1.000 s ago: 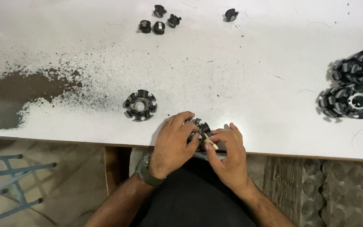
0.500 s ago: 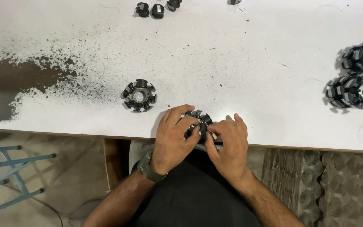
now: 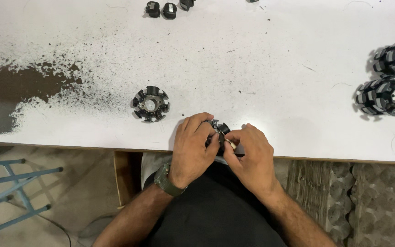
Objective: The person sits at a white table and uses a small blade to trim excess material from black molded parts. They handle the parts one at a time, scraping edges and placing finished pieces aside. Larger circular assemblies are also trimmed in the same manner.
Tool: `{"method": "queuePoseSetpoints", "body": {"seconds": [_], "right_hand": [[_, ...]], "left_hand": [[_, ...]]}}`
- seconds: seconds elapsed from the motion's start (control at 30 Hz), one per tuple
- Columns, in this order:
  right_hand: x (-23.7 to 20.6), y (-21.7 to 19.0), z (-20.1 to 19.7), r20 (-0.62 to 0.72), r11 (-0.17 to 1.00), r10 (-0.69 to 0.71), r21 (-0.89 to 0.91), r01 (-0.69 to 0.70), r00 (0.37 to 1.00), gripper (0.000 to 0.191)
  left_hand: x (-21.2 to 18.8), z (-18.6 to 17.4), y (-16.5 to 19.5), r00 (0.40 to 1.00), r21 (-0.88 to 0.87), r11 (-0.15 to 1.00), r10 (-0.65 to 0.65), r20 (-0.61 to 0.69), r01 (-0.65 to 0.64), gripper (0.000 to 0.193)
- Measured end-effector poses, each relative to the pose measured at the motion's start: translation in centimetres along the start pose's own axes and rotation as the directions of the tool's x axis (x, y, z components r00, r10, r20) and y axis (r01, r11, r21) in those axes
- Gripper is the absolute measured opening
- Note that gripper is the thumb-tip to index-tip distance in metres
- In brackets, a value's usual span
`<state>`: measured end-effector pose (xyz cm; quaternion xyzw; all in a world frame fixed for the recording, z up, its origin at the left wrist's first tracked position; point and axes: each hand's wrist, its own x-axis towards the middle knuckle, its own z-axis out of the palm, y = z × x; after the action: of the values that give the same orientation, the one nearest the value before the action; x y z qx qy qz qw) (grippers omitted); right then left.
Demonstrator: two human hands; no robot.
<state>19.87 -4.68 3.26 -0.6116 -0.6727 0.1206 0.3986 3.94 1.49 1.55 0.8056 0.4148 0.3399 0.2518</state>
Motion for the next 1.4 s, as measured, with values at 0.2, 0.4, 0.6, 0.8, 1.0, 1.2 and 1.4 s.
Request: {"method": "queuePoseSetpoints", "body": {"seconds": [0.2,0.4,0.6,0.8,1.0,1.2,1.4], "right_hand": [[-0.5,0.4,-0.1,-0.017,0.999,-0.040,0.006,0.040,0.999,0.017],[-0.6,0.2,0.2,-0.021,0.994,-0.086,-0.072,0.084,0.996,0.019],[-0.2,-0.4,0.0,-0.002,0.982,-0.134,-0.137,0.132,0.991,0.018],[0.1,0.0,-0.1,0.029,0.987,-0.092,-0.132,0.095,0.995,0.015],[-1.9,2.2,-0.7,-0.229,0.960,-0.240,0.091,0.266,0.943,0.015],[-1.1,3.7,0.0,-0.167,0.993,0.008,0.114,0.011,0.986,0.017],[-0.7,2.6,1.8,-0.139,0.997,0.001,0.082,0.010,0.990,0.017]], "left_hand": [[-0.3,0.7,-0.4,0.999,0.005,1.000,0.025,-0.043,-0.025,0.011],[-0.4,1.1,-0.4,0.996,0.001,0.999,0.053,-0.076,-0.053,0.012],[-0.5,1.2,-0.6,0.996,0.006,0.999,0.055,-0.068,-0.054,0.012],[-0.3,0.9,-0.3,0.995,-0.036,0.999,0.027,-0.091,-0.031,0.012],[0.8,-1.5,-0.7,0.989,0.090,0.985,0.147,0.002,-0.147,0.036],[2.5,-1.9,-0.8,0.968,0.161,0.967,0.165,0.190,-0.197,0.021],[2.1,-2.9,-1.2,0.976,0.102,0.978,0.168,0.141,-0.184,0.015]]}}
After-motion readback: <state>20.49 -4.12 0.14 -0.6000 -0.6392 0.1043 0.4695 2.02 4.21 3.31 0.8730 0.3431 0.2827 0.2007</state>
